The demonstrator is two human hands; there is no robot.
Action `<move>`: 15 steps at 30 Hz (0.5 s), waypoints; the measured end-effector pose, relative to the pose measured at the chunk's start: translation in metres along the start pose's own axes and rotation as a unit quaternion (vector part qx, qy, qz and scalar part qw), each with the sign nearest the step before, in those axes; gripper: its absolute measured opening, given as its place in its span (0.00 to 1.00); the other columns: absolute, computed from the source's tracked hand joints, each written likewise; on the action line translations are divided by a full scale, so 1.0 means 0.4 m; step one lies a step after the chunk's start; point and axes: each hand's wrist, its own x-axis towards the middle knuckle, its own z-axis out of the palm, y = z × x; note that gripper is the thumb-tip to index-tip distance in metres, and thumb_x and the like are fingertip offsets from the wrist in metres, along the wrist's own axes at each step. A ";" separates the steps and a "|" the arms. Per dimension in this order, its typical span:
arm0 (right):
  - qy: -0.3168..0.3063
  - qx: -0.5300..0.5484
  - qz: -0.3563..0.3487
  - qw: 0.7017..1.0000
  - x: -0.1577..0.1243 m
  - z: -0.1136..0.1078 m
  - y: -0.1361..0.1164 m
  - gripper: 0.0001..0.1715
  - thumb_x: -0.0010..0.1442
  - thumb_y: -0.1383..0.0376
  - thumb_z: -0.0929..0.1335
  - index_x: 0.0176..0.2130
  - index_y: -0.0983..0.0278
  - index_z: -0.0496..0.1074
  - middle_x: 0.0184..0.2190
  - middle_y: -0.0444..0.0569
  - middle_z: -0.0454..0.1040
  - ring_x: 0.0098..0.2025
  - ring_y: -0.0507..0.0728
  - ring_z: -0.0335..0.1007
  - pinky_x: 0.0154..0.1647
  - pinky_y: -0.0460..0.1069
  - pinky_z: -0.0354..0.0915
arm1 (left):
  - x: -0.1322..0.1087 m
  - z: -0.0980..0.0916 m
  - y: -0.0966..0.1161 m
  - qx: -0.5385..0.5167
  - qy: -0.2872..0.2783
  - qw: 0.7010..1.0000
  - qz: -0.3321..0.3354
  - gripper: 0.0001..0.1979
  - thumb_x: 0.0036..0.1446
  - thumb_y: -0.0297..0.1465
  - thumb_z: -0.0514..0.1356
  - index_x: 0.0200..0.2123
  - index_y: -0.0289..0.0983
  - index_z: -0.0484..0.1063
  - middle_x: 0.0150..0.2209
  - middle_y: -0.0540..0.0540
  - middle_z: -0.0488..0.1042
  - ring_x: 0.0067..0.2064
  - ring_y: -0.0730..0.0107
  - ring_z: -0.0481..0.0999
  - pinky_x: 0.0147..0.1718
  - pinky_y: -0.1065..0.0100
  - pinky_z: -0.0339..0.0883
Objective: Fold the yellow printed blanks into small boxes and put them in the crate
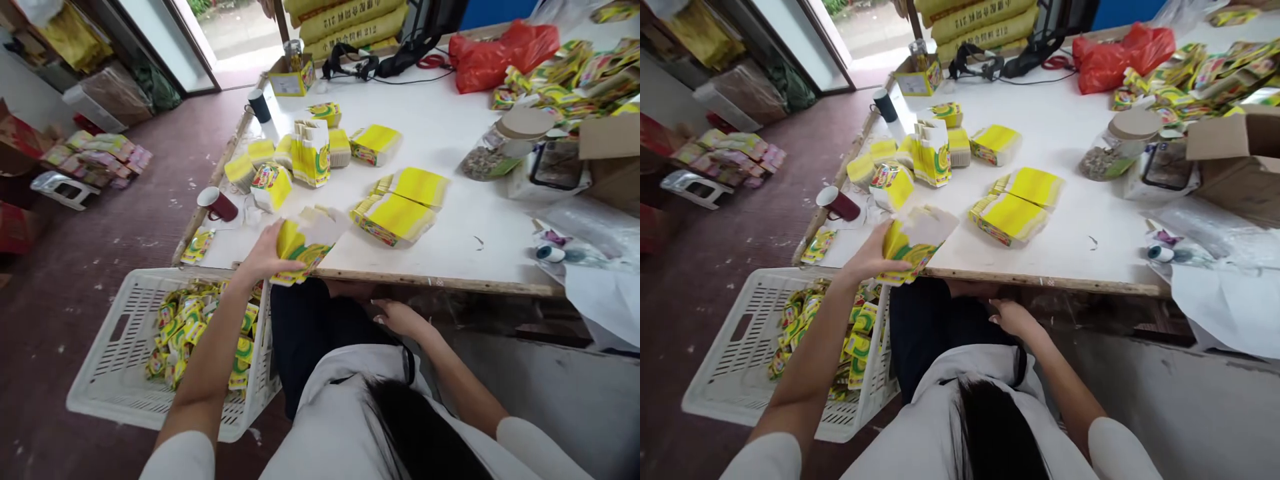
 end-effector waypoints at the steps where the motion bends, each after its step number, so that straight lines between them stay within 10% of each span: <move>1: 0.000 -0.006 -0.005 1.000 -0.006 -0.002 -0.006 0.31 0.62 0.67 0.69 0.63 0.67 0.70 0.63 0.62 0.72 0.66 0.66 0.67 0.66 0.56 0.61 | 0.034 0.024 0.006 0.159 -0.048 0.985 0.041 0.46 0.22 0.37 0.80 0.52 0.35 0.76 0.49 0.35 0.77 0.62 0.27 0.67 0.67 0.37 0.49; 4: -0.001 -0.014 -0.019 1.000 -0.028 -0.006 -0.021 0.31 0.61 0.67 0.69 0.62 0.67 0.71 0.61 0.63 0.73 0.64 0.68 0.69 0.64 0.57 0.63 | 0.097 0.083 -0.009 0.497 -0.141 0.850 0.106 0.55 0.23 0.41 0.80 0.60 0.36 0.70 0.54 0.32 0.72 0.62 0.27 0.65 0.66 0.38 0.48; 8: -0.012 0.014 -0.068 0.997 -0.058 -0.017 -0.071 0.29 0.61 0.67 0.69 0.61 0.67 0.72 0.60 0.62 0.74 0.62 0.68 0.71 0.63 0.58 0.65 | 0.118 0.105 -0.061 0.678 -0.266 0.683 0.050 0.58 0.39 0.44 0.74 0.70 0.35 0.53 0.60 0.29 0.65 0.60 0.36 0.68 0.61 0.46 0.58; 15: 0.194 0.144 -0.318 0.917 0.022 -0.183 -0.232 0.24 0.66 0.60 0.66 0.60 0.60 0.69 0.58 0.57 0.75 0.60 0.63 0.72 0.63 0.59 0.67 | 0.123 0.075 -0.099 0.657 -0.285 0.698 0.022 0.63 0.41 0.52 0.71 0.72 0.34 0.43 0.70 0.27 0.53 0.69 0.36 0.56 0.65 0.46 0.52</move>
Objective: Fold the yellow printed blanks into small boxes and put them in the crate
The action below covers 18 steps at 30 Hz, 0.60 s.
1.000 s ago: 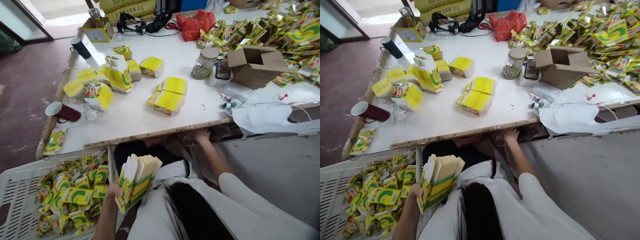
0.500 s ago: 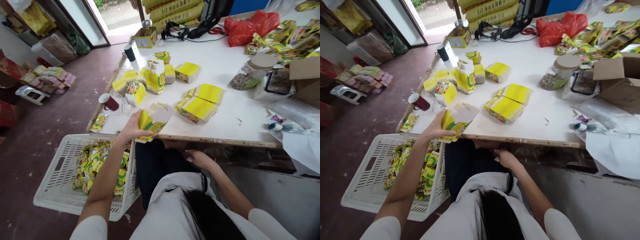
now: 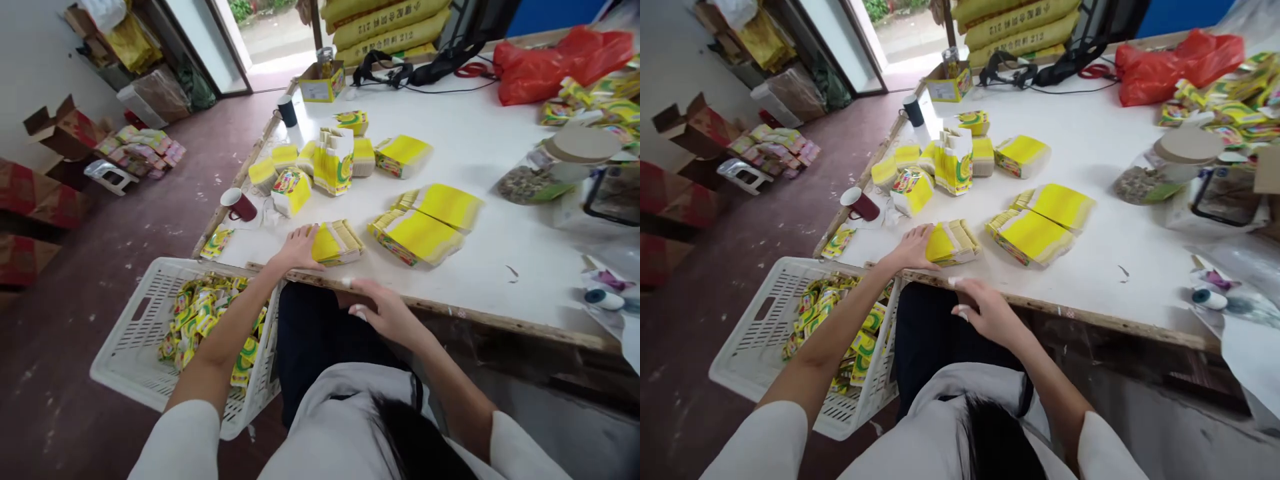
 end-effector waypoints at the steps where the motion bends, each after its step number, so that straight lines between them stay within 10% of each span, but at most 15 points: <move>1: 0.039 -0.041 -0.019 0.998 0.048 -0.014 0.010 0.30 0.65 0.57 0.67 0.63 0.61 0.65 0.62 0.60 0.70 0.64 0.66 0.67 0.65 0.63 0.64 | -0.003 0.002 0.002 -0.011 0.002 1.000 -0.003 0.63 0.41 0.52 0.71 0.72 0.34 0.43 0.71 0.27 0.53 0.70 0.36 0.55 0.65 0.45 0.52; 5: 0.056 -0.216 -0.050 0.974 0.241 -0.030 0.101 0.59 0.58 0.47 0.72 0.72 0.73 0.45 0.70 0.76 0.53 0.71 0.80 0.48 0.67 0.73 0.54 | -0.014 0.011 0.020 -0.036 0.008 0.999 0.002 0.63 0.40 0.52 0.71 0.72 0.35 0.44 0.70 0.28 0.55 0.69 0.39 0.58 0.66 0.47 0.52; 9: -0.050 -0.340 -0.060 0.937 0.367 0.001 0.187 0.64 0.55 0.43 0.71 0.71 0.77 0.44 0.67 0.80 0.57 0.68 0.84 0.53 0.62 0.76 0.57 | -0.011 0.020 0.016 -0.040 0.024 0.999 -0.014 0.64 0.38 0.54 0.70 0.72 0.36 0.45 0.71 0.29 0.54 0.69 0.38 0.57 0.66 0.47 0.49; 18: -0.021 -0.359 -0.108 0.927 0.310 -0.039 0.146 0.48 0.57 0.53 0.72 0.67 0.72 0.56 0.63 0.73 0.64 0.65 0.78 0.60 0.63 0.70 0.59 | -0.014 0.004 0.016 -0.050 -0.004 0.999 -0.021 0.66 0.38 0.55 0.70 0.73 0.35 0.43 0.73 0.28 0.49 0.72 0.39 0.51 0.68 0.46 0.46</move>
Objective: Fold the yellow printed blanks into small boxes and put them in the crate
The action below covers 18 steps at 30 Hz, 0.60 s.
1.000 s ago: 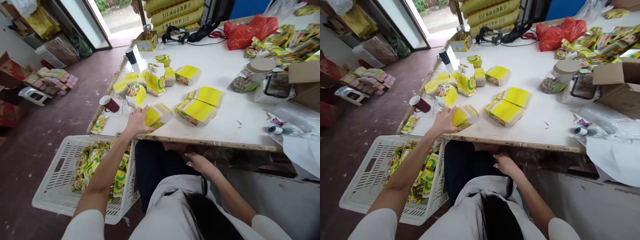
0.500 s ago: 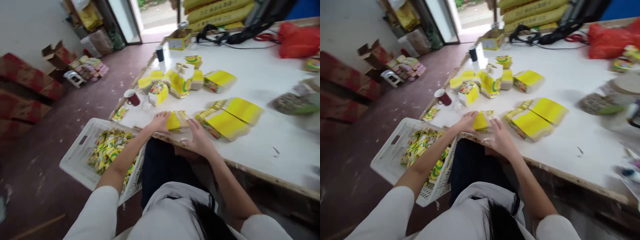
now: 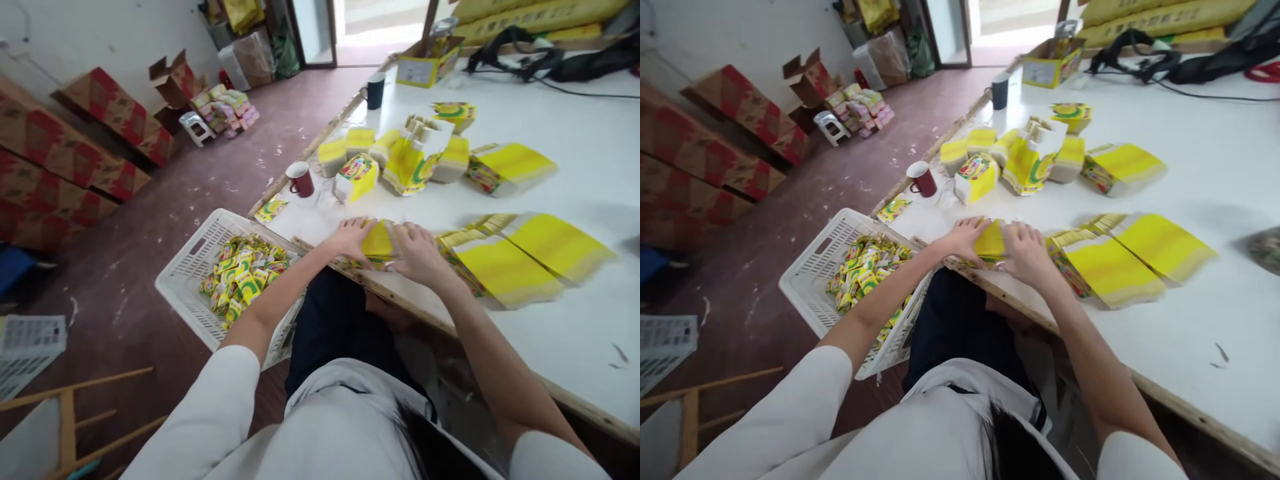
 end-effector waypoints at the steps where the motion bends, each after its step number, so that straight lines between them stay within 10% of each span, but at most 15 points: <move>1: 0.012 0.006 -0.004 1.000 -0.012 0.002 -0.013 0.42 0.58 0.58 0.71 0.66 0.70 0.59 0.62 0.70 0.66 0.64 0.76 0.61 0.63 0.69 0.58 | 0.002 0.001 -0.001 0.004 0.004 1.000 -0.001 0.66 0.39 0.55 0.70 0.73 0.34 0.43 0.73 0.27 0.49 0.72 0.39 0.52 0.68 0.46 0.47; 8: 0.152 0.057 0.019 0.987 -0.054 0.047 -0.059 0.15 0.63 0.71 0.65 0.49 0.61 0.74 0.46 0.56 0.77 0.50 0.65 0.70 0.56 0.60 0.64 | 0.000 0.016 -0.006 0.017 0.039 0.999 0.003 0.61 0.43 0.61 0.66 0.72 0.35 0.48 0.72 0.28 0.52 0.71 0.39 0.55 0.67 0.47 0.48; 18: 0.160 0.117 0.014 0.980 -0.070 0.052 -0.070 0.13 0.66 0.71 0.63 0.44 0.61 0.75 0.43 0.55 0.74 0.46 0.64 0.68 0.49 0.57 0.66 | 0.010 0.016 -0.002 0.046 0.061 0.997 -0.025 0.40 0.65 0.55 0.50 0.71 0.37 0.53 0.71 0.34 0.57 0.68 0.45 0.60 0.64 0.51 0.53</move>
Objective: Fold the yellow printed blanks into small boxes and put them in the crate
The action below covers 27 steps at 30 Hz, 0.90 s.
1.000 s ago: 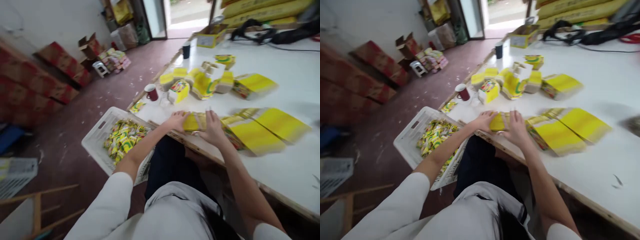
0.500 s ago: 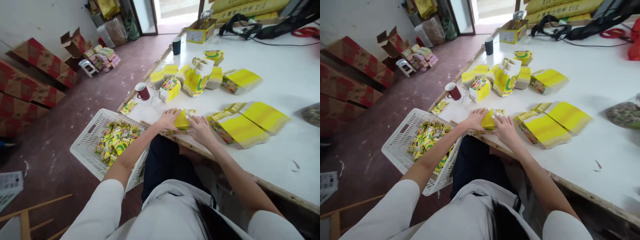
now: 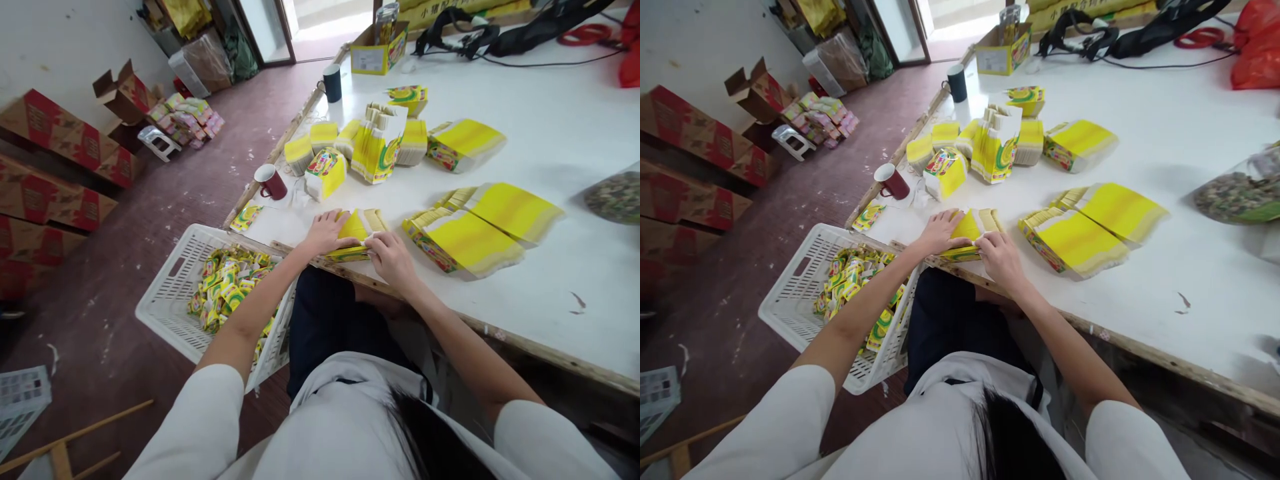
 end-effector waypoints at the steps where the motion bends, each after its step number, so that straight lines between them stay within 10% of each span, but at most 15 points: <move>1: -0.004 -0.001 0.005 1.000 -0.006 -0.006 -0.007 0.14 0.66 0.71 0.62 0.44 0.61 0.75 0.43 0.55 0.74 0.47 0.64 0.67 0.50 0.57 0.66 | 0.002 0.000 0.000 -0.001 -0.002 1.000 -0.001 0.40 0.65 0.55 0.50 0.71 0.37 0.54 0.71 0.34 0.57 0.68 0.45 0.60 0.64 0.51 0.53; 19: -0.046 -0.063 0.125 0.989 -0.019 0.000 -0.020 0.14 0.63 0.71 0.63 0.48 0.66 0.72 0.46 0.61 0.71 0.49 0.67 0.65 0.52 0.58 0.62 | 0.017 0.006 -0.014 0.011 0.022 1.000 0.000 0.40 0.65 0.56 0.50 0.70 0.37 0.55 0.69 0.34 0.60 0.67 0.45 0.61 0.62 0.52 0.54; 27: -0.009 -0.061 0.124 0.990 -0.035 0.019 -0.007 0.19 0.64 0.68 0.63 0.54 0.64 0.68 0.52 0.63 0.69 0.55 0.70 0.63 0.57 0.63 0.62 | 0.021 -0.004 -0.031 0.004 -0.001 1.000 0.026 0.54 0.50 0.63 0.61 0.70 0.36 0.53 0.70 0.31 0.57 0.67 0.40 0.60 0.64 0.49 0.53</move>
